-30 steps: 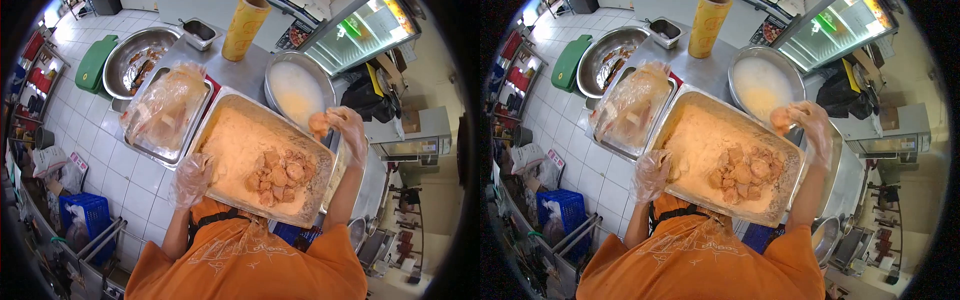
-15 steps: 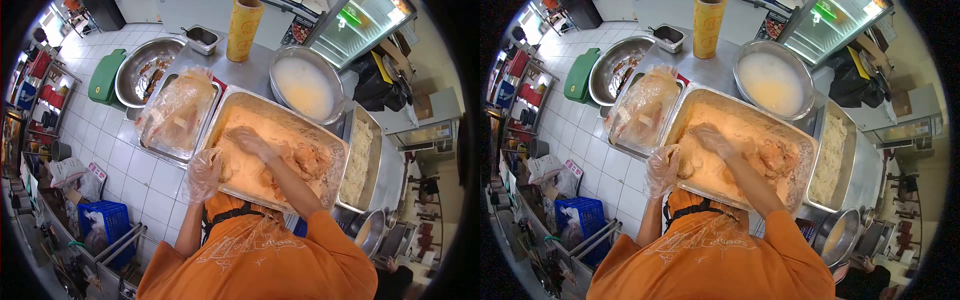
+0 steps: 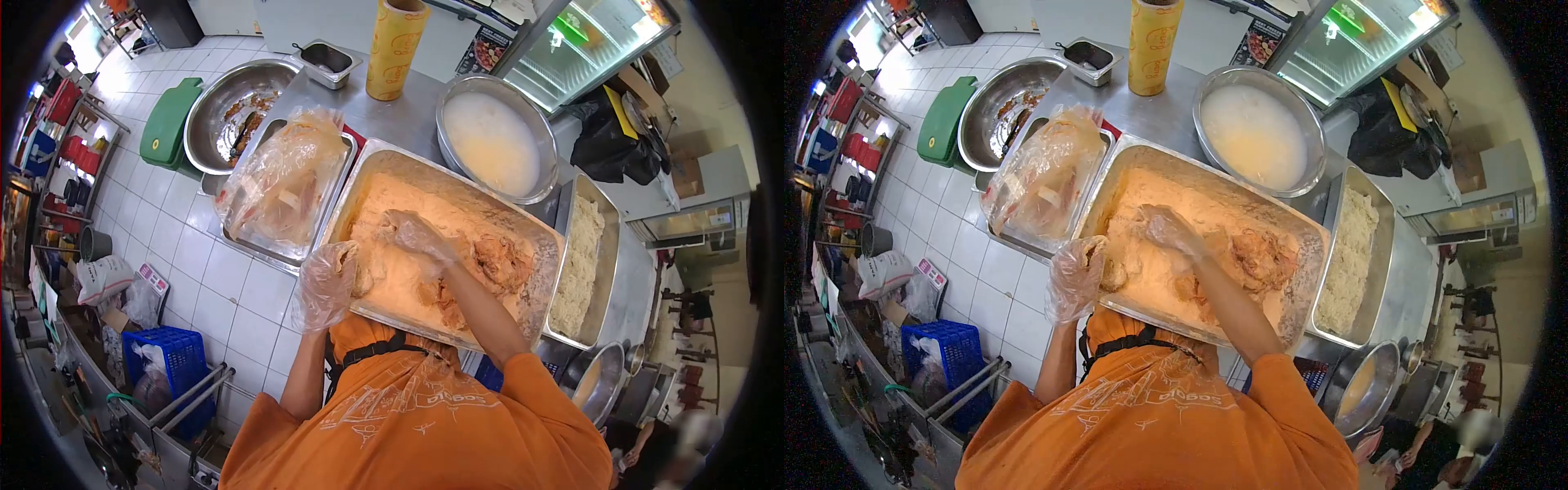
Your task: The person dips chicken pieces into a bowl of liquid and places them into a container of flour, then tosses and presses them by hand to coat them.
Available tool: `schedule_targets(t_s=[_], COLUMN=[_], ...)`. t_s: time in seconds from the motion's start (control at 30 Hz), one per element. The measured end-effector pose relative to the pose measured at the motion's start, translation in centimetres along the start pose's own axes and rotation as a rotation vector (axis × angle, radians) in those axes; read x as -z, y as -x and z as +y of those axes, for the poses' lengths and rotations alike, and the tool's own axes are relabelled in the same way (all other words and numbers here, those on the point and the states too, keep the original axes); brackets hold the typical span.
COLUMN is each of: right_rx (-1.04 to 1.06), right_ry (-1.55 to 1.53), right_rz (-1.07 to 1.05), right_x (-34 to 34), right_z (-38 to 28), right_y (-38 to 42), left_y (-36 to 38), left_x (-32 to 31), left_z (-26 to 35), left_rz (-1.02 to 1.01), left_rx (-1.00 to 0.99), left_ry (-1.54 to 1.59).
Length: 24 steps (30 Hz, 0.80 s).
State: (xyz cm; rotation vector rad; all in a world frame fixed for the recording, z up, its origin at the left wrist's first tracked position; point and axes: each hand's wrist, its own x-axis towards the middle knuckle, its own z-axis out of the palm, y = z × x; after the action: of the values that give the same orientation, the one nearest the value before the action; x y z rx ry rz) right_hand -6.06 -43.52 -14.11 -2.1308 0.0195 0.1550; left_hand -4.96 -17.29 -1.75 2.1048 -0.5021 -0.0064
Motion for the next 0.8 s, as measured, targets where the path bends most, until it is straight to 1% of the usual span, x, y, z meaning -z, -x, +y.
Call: schedule_targets(t_s=[0.07,0.17,0.27,0.37,0.43,0.5,0.53,0.6,0.63,0.7,0.73,0.77,0.8], right_rx=[0.103,-0.193,-0.037,0.140,0.157,0.098,0.023,-0.140,-0.224,0.033,0.058,0.009,-0.042], right_ry=[0.344,0.003,-0.205,0.199,0.375,0.299,0.138,0.114,0.254,0.669,0.691,0.521,0.319], right_rz=[0.149,0.037,0.162,0.220,0.293,0.296,0.267,0.135,0.030,0.123,0.134,0.122,0.126], right_x=[-1.9,0.2,2.1,2.8,3.3,4.1,5.7,6.6,6.9,5.7,5.7,6.1,6.7], right_z=[1.2,-4.2,-6.0,-3.6,-2.5,-4.9,-9.8,-11.6,-9.7,-2.8,-2.5,-4.4,-8.0], right_y=[-0.8,-1.1,-0.5,-1.2,-0.5,0.0,1.0,1.1,0.1,-0.7,-0.3,0.1,1.5], left_y=[0.1,0.1,0.0,0.0,-0.1,0.1,0.2,0.0,-0.2,-0.1,0.0,0.1,0.1], left_x=[0.0,0.0,0.1,-0.1,-0.3,-0.3,-0.2,0.1,0.0,-0.1,-0.2,-0.3,-0.4], left_z=[0.0,-0.2,0.1,0.0,-0.3,-0.5,-0.4,0.2,0.1,-0.1,-0.3,-0.6,-0.8], left_rz=[-0.009,0.006,0.021,0.022,0.023,0.026,0.023,0.010,0.010,0.004,0.000,-0.003,-0.002], left_rx=[-0.004,-0.012,0.003,-0.019,-0.034,-0.018,-0.008,0.003,0.005,0.012,0.005,-0.003,-0.009], left_ry=[0.018,0.050,0.039,0.019,0.015,0.012,0.010,0.008,0.013,0.021,0.027,0.033,0.040])
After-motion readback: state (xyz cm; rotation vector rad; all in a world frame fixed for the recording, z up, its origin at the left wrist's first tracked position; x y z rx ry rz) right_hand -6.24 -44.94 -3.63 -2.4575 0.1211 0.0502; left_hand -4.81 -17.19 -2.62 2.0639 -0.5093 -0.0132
